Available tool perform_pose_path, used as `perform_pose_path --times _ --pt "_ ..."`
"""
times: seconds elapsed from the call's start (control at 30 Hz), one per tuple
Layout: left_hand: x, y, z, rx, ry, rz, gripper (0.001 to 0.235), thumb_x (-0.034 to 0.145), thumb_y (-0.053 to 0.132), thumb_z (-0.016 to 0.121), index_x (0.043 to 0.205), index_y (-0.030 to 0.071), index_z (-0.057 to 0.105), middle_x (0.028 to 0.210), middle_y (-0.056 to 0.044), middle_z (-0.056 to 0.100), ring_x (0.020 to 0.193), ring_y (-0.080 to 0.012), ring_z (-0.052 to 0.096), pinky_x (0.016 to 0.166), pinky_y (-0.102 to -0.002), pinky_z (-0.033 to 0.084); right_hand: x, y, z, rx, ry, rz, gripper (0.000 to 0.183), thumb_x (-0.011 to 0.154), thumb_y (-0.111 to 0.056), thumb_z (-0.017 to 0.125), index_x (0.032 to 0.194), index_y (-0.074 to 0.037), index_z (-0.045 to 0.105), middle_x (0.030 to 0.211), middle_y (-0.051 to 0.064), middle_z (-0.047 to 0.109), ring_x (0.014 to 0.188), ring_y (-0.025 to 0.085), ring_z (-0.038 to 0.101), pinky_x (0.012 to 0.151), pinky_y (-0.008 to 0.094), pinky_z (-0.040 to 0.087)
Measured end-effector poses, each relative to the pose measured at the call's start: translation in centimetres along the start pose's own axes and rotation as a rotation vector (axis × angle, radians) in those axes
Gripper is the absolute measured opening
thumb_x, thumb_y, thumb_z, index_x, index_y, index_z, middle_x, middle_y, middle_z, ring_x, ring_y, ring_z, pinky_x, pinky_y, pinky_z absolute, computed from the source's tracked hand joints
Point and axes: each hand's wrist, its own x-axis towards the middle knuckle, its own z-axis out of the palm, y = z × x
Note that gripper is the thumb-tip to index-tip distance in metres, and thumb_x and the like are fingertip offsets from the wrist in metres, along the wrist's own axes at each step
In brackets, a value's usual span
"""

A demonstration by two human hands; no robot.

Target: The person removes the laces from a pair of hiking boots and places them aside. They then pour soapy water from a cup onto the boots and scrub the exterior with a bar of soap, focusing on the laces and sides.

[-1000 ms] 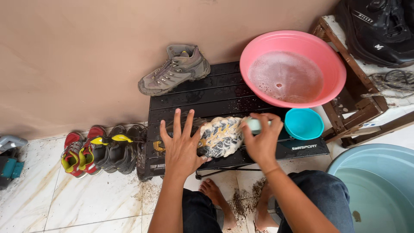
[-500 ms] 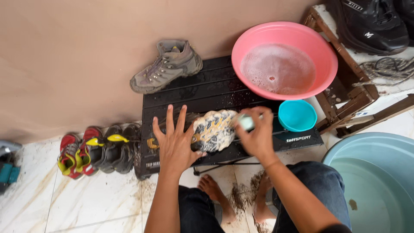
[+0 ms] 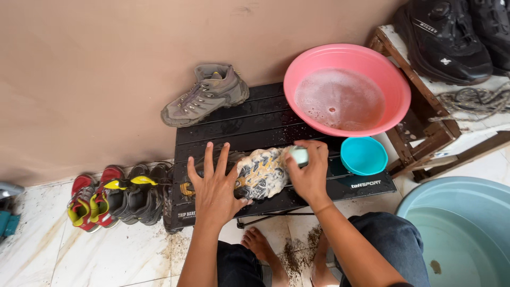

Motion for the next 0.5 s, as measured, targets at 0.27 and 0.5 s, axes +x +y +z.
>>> perform_pose_path --times 0.27,0.5 --pt "0.1 0.0 0.0 -0.015 0.005 -0.003 0.105 0.058 0.042 0.109 0.153 0.020 0.070 0.183 -0.015 0.040 0.173 -0.0491 0.016 0.126 -0.089 -0.001 0.9 -3.1 -0.3 0.012 -0.079 -0.147 0.035 0.086 -0.027 0.092 0.108 -0.006 0.073 0.119 0.019 0.060 0.120 0.044 0.061 0.103 0.054 0.054" --pt "0.0 0.1 0.1 -0.043 -0.002 -0.011 0.101 0.059 0.040 0.109 0.151 0.018 0.072 0.182 -0.017 0.040 0.172 -0.0497 0.017 0.126 -0.091 0.000 1.2 -0.4 -0.1 -0.022 -0.073 0.010 0.032 0.102 -0.026 0.082 0.129 -0.014 0.072 0.124 0.014 0.057 0.125 0.044 0.060 0.104 0.058 0.051"
